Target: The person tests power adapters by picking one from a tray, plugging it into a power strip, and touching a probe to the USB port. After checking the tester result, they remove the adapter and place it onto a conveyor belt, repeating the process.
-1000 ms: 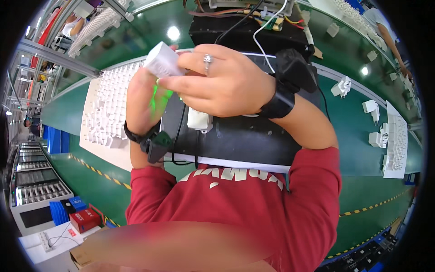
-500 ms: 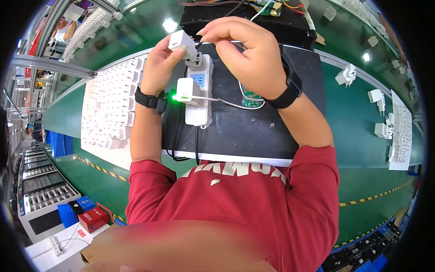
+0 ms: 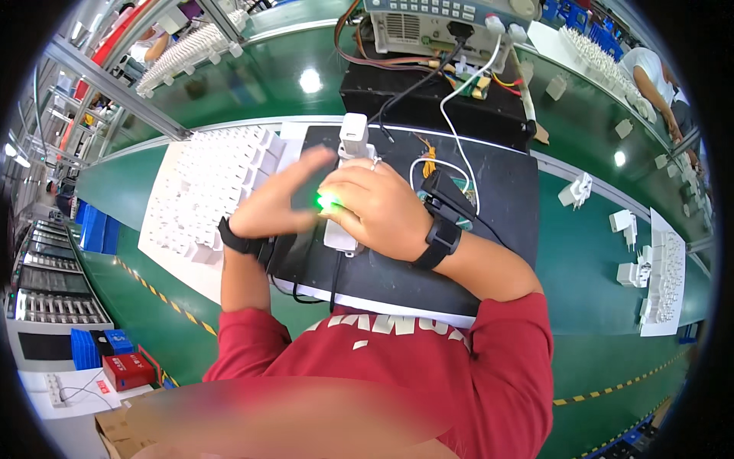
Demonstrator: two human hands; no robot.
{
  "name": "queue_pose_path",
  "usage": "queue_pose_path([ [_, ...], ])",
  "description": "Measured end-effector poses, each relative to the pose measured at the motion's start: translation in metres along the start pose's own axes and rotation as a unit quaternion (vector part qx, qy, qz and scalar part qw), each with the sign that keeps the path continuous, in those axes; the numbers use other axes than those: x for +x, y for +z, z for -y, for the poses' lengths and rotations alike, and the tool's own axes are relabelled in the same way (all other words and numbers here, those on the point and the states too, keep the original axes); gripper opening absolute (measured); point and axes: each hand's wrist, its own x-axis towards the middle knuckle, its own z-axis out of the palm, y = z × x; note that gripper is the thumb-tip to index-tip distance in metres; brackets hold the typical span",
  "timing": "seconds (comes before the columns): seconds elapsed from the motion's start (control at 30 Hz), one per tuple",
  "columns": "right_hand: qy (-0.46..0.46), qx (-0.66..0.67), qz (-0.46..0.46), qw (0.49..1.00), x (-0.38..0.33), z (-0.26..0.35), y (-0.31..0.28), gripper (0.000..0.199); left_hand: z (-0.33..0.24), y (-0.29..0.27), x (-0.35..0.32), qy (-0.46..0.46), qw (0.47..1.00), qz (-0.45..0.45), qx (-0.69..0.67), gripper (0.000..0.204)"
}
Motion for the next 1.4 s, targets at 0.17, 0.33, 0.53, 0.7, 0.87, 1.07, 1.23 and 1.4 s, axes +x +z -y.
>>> queue_pose_path([
  [0.17,-0.004,-0.068,-0.028,0.997,-0.003,-0.001,0.005,0.024,-0.016,0.029,-0.006,-0.009,0.983,-0.106,-0.15,0.066],
  [0.33,-0.08,-0.166,-0.04,0.982,-0.011,-0.007,0.017,0.027,-0.008,0.038,-0.003,0.055,0.981,-0.142,-0.117,0.055],
  [0.53,-0.081,-0.123,-0.066,0.987,0.018,0.022,-0.003,0.017,-0.006,0.044,-0.005,0.02,0.979,-0.11,-0.169,0.054],
  [0.7,0.171,0.058,-0.15,0.972,0.052,0.009,-0.051,0.024,-0.002,0.048,-0.003,0.014,0.971,-0.118,-0.207,0.054],
  [0.87,0.267,-0.012,-0.005,0.964,0.047,-0.06,-0.008,0.028,-0.004,0.05,-0.004,0.011,0.969,-0.142,-0.2,0.051],
  [1.07,0.162,0.018,-0.111,0.98,0.029,-0.068,0.004,0.026,-0.004,0.051,0.003,-0.028,0.966,-0.099,-0.238,0.055],
  [1.23,0.162,0.024,-0.147,0.975,0.023,-0.073,0.024,0.023,0.006,0.057,0.001,-0.021,0.963,-0.086,-0.255,0.058],
  [1.4,0.102,0.007,-0.171,0.98,0.019,-0.084,0.021,0.032,0.006,0.023,-0.001,0.046,0.945,-0.038,-0.321,0.089],
])
